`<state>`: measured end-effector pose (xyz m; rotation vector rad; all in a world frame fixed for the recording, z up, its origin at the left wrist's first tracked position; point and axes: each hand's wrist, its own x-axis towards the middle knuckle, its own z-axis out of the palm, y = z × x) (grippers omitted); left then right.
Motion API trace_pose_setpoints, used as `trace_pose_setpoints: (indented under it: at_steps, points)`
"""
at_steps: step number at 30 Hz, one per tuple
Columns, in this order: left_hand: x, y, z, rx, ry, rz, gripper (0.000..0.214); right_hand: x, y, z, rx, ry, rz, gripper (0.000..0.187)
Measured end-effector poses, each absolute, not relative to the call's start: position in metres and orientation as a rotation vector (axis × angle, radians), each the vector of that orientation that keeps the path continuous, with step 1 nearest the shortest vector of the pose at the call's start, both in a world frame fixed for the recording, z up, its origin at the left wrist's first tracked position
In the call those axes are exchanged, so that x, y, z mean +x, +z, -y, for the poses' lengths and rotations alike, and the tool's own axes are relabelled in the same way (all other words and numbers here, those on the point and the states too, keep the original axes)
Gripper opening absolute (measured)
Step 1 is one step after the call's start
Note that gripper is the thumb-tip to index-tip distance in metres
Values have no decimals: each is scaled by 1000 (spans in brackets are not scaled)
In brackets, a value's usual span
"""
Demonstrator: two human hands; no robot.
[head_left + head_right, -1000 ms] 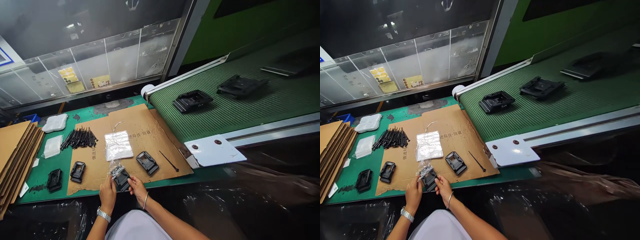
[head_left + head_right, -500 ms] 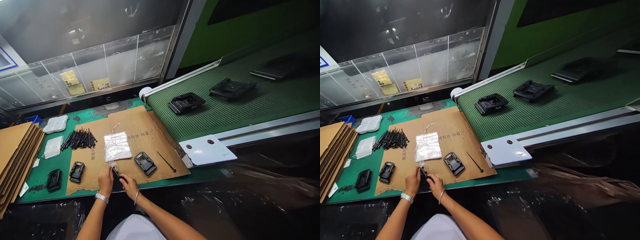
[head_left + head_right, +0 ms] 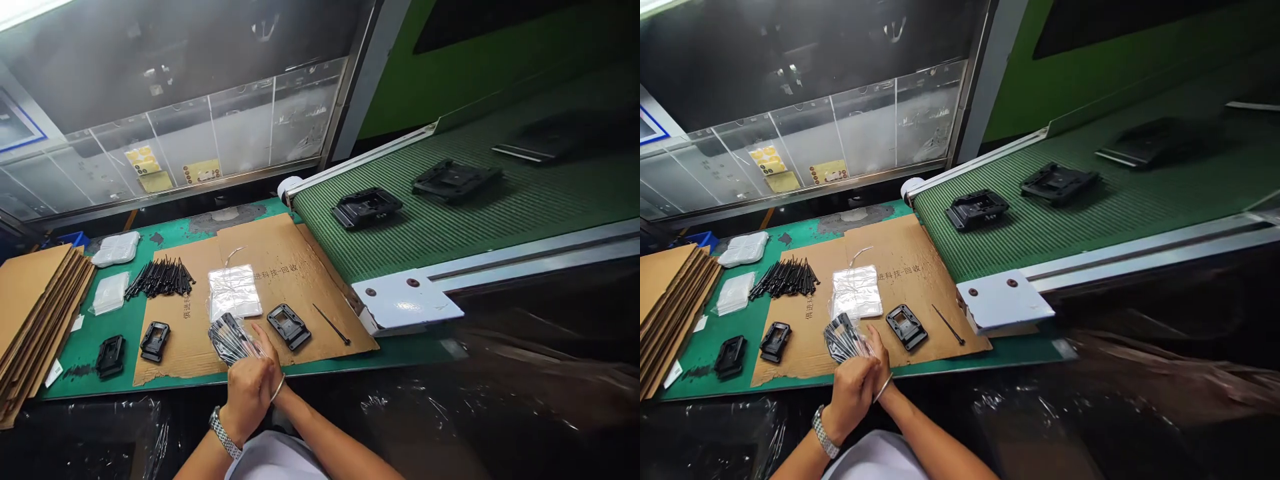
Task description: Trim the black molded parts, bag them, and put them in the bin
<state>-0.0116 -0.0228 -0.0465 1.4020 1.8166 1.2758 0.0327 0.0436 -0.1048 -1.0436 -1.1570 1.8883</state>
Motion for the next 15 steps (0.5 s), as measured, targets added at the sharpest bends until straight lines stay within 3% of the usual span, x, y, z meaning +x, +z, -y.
trace_pose_setpoints:
  at_steps: [4,6,8,10,15]
  points:
    - [3,-38,40,1267,1237,-1755,18,40,-91,-49,-1063,1982,956,30]
    - [0,-40,51,1020,1481,-1851,21,46,-85,-48,-1048,1973,1033,31]
    - [-8,-43,58,561,1850,-1975,41,52,-79,-43,-1018,1968,1143,33]
    - [-17,-45,61,157,1980,-1833,46,56,-75,-34,-934,1989,1285,34]
    - [-41,-49,67,-292,1860,-1220,16,63,-69,-7,-798,1816,1671,32]
